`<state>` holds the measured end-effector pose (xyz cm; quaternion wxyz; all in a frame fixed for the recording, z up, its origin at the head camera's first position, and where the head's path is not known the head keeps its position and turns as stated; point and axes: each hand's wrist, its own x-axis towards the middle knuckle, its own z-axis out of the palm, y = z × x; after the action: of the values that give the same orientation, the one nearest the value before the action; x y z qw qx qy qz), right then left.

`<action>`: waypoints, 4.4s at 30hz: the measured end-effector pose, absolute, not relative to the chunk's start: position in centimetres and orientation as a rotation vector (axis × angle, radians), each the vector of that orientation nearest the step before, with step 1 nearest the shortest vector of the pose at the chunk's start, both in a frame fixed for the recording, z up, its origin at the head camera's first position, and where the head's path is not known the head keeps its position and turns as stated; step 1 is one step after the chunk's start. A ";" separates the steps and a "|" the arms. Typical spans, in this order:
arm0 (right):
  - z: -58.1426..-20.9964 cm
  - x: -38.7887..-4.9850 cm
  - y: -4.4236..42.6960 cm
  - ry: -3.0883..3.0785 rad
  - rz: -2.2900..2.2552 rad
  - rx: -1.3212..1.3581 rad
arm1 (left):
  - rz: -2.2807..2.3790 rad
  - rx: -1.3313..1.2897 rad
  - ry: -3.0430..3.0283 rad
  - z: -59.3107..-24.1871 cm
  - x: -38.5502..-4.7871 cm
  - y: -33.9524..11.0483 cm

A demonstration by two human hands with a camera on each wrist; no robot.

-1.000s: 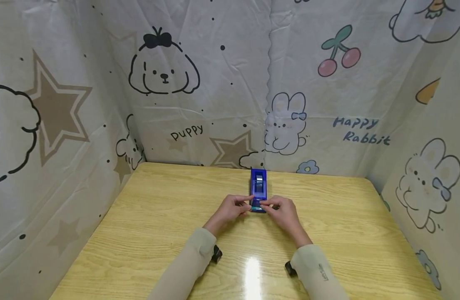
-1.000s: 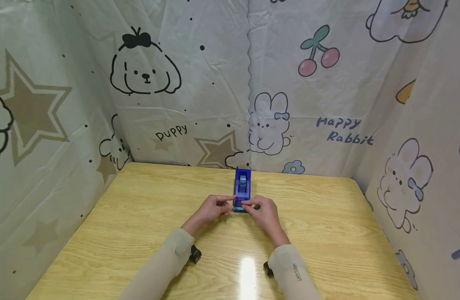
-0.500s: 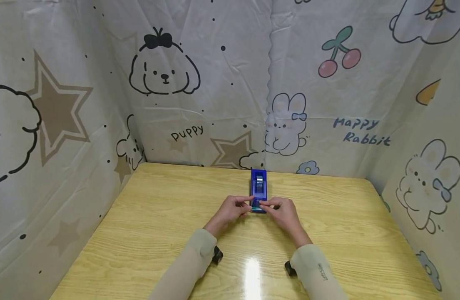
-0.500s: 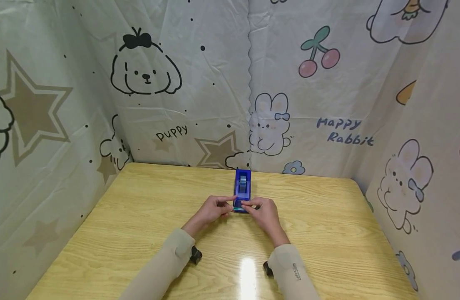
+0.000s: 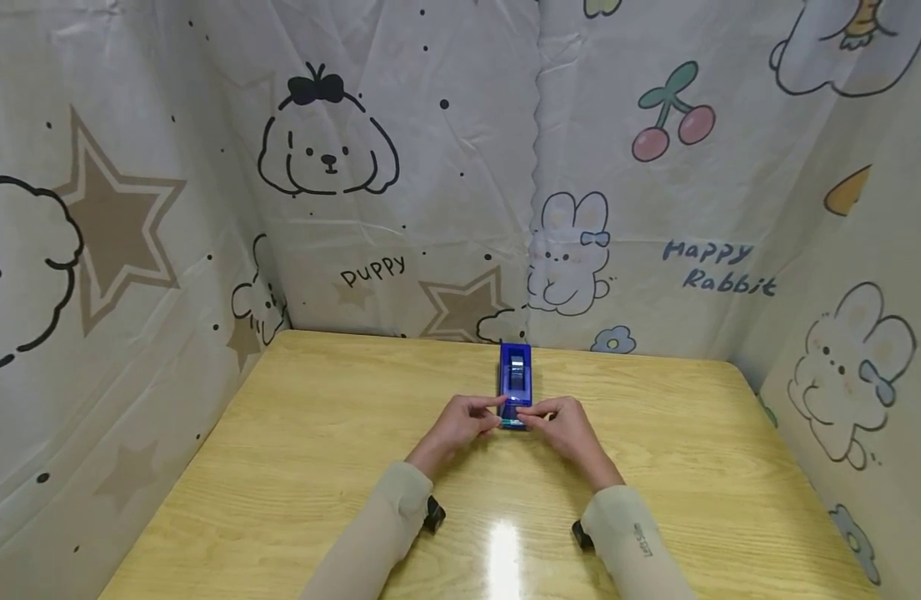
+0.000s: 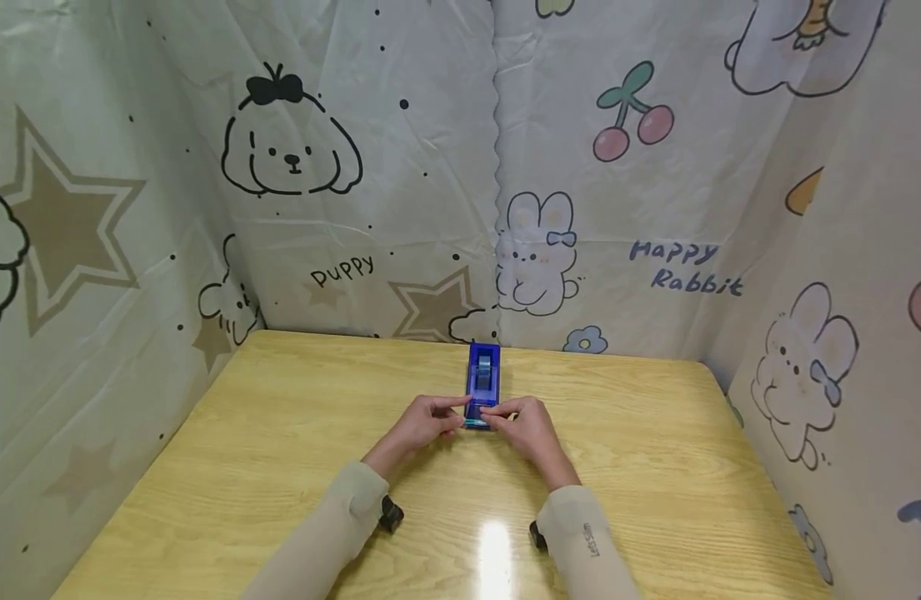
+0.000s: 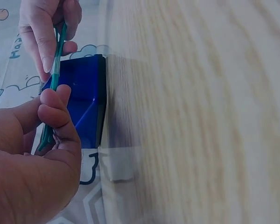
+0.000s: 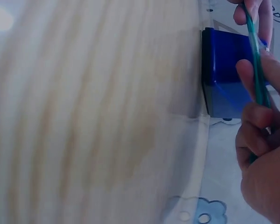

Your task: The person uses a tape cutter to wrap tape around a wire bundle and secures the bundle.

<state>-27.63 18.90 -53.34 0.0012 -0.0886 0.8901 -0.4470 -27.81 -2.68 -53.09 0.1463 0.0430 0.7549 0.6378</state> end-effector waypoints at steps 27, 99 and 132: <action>-53.6 -26.9 18.5 2.908 -1.238 -0.339 | 1.783 0.203 2.202 -54.2 -27.8 -3.1; -52.2 -24.0 19.5 2.870 -1.349 -0.594 | 1.782 0.279 2.175 -53.4 -26.3 -4.1; -52.8 -24.1 19.2 2.800 -1.211 -0.503 | 1.670 0.342 2.179 -53.6 -25.8 -4.3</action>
<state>-24.08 19.23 -52.82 0.0247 -0.1625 0.9054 -0.3916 -25.76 -4.29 -53.58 0.1863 0.1215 0.7738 0.5931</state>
